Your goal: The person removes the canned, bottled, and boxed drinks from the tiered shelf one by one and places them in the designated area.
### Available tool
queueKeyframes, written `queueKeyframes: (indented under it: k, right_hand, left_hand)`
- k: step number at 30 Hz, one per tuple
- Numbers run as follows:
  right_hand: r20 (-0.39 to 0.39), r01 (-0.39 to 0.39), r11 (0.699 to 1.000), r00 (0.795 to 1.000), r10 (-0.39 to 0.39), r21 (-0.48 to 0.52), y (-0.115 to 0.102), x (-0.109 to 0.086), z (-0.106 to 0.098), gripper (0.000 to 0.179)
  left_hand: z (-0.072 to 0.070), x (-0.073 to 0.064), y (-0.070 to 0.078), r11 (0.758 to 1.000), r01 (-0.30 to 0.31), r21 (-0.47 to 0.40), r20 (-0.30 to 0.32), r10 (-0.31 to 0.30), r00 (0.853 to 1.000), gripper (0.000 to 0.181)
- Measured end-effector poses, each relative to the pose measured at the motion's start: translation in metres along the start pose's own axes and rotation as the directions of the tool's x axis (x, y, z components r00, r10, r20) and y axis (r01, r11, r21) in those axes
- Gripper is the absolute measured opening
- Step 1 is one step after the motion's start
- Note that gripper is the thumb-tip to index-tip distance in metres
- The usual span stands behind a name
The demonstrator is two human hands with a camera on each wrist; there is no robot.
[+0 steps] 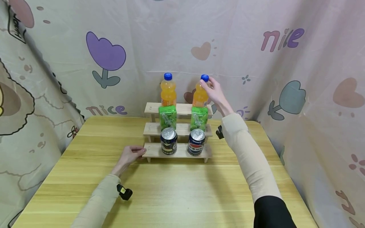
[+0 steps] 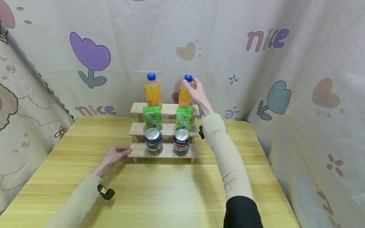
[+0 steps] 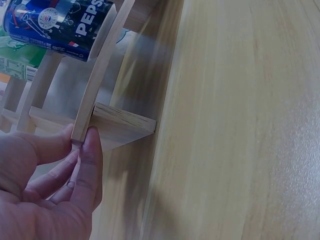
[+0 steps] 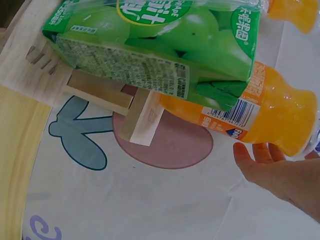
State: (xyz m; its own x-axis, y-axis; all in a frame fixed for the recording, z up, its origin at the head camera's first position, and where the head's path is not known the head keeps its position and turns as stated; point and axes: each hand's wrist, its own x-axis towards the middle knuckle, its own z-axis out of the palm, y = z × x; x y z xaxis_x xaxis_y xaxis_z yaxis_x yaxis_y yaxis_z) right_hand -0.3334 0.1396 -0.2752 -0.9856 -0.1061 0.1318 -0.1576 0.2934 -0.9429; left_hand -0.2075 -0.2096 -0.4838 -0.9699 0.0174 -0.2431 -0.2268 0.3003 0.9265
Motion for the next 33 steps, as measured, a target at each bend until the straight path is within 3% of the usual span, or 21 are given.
queueKeyframes:
  k: [14, 24, 29, 33]
  right_hand:
    - [-0.104, -0.002, 0.999, 0.995, 0.005, 0.036, -0.011, 0.0, -0.005, 0.041]
    - [-0.144, -0.033, 0.996, 0.989, 0.045, 0.08, -0.02, -0.006, -0.045, 0.035]
    - [-0.185, -0.067, 0.995, 0.98, 0.08, 0.077, -0.01, -0.013, -0.067, 0.017]
    - [-0.215, -0.106, 0.993, 0.97, 0.116, 0.057, 0.005, -0.02, -0.083, 0.019]
  left_hand:
    - [0.001, 0.0, 0.001, 1.0, -0.002, -0.014, 0.008, 0.002, 1.0, 0.042]
    - [0.002, 0.0, 0.002, 1.0, 0.0, -0.017, -0.001, 0.0, 1.0, 0.04]
    - [0.002, 0.001, 0.002, 1.0, -0.001, -0.023, -0.003, 0.001, 1.0, 0.04]
    - [0.002, 0.001, 0.002, 1.0, 0.006, -0.023, 0.003, -0.005, 1.0, 0.04]
